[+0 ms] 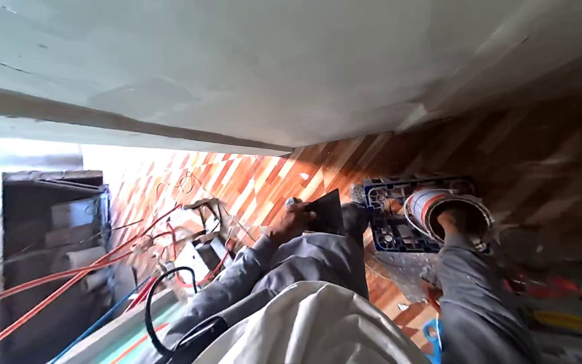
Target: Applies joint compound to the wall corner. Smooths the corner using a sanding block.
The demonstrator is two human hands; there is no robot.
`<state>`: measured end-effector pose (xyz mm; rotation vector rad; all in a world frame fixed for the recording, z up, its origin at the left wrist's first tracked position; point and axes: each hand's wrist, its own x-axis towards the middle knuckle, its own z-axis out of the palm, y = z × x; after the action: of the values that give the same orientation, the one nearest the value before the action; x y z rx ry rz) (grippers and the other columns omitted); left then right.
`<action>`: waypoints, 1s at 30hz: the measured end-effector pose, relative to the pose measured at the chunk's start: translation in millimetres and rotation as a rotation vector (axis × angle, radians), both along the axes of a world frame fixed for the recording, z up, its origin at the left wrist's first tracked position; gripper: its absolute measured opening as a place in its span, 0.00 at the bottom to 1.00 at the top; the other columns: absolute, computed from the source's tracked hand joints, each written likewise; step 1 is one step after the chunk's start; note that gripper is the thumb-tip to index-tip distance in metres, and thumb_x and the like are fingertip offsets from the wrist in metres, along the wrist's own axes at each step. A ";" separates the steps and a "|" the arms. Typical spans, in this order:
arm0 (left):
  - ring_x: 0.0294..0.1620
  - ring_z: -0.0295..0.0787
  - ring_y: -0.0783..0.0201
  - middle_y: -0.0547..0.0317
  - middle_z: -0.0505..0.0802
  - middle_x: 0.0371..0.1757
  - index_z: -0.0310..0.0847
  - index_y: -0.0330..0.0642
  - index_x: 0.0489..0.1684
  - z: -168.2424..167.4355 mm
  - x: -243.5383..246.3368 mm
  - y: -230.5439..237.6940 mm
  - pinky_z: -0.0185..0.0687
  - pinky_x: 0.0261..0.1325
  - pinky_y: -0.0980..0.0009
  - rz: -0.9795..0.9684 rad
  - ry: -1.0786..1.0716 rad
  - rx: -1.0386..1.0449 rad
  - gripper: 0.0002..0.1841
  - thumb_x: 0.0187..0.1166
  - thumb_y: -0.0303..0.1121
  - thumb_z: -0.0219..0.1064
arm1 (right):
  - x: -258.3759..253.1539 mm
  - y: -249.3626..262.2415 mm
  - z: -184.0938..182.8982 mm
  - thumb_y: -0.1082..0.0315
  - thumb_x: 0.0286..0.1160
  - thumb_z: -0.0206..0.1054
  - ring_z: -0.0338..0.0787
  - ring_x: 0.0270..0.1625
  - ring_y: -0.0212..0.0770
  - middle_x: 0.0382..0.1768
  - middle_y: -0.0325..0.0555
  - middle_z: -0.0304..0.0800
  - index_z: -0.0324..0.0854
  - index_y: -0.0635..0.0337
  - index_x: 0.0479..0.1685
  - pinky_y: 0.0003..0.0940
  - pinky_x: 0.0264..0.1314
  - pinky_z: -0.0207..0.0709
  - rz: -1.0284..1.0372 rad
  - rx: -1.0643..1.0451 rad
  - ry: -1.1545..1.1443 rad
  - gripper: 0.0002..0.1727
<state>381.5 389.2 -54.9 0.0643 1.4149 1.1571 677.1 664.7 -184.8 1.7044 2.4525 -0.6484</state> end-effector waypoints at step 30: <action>0.61 0.88 0.50 0.38 0.85 0.69 0.69 0.38 0.81 -74.6 123.9 236.5 0.88 0.58 0.51 -0.729 0.284 0.207 0.26 0.83 0.29 0.64 | 58.2 -81.2 163.1 0.72 0.85 0.57 0.90 0.62 0.44 0.62 0.55 0.91 0.83 0.61 0.70 0.45 0.69 0.81 -0.710 0.247 0.626 0.19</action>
<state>505.5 625.6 -129.5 0.8489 1.3337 0.6865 735.3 583.5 -21.7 2.8870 2.2693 -1.1206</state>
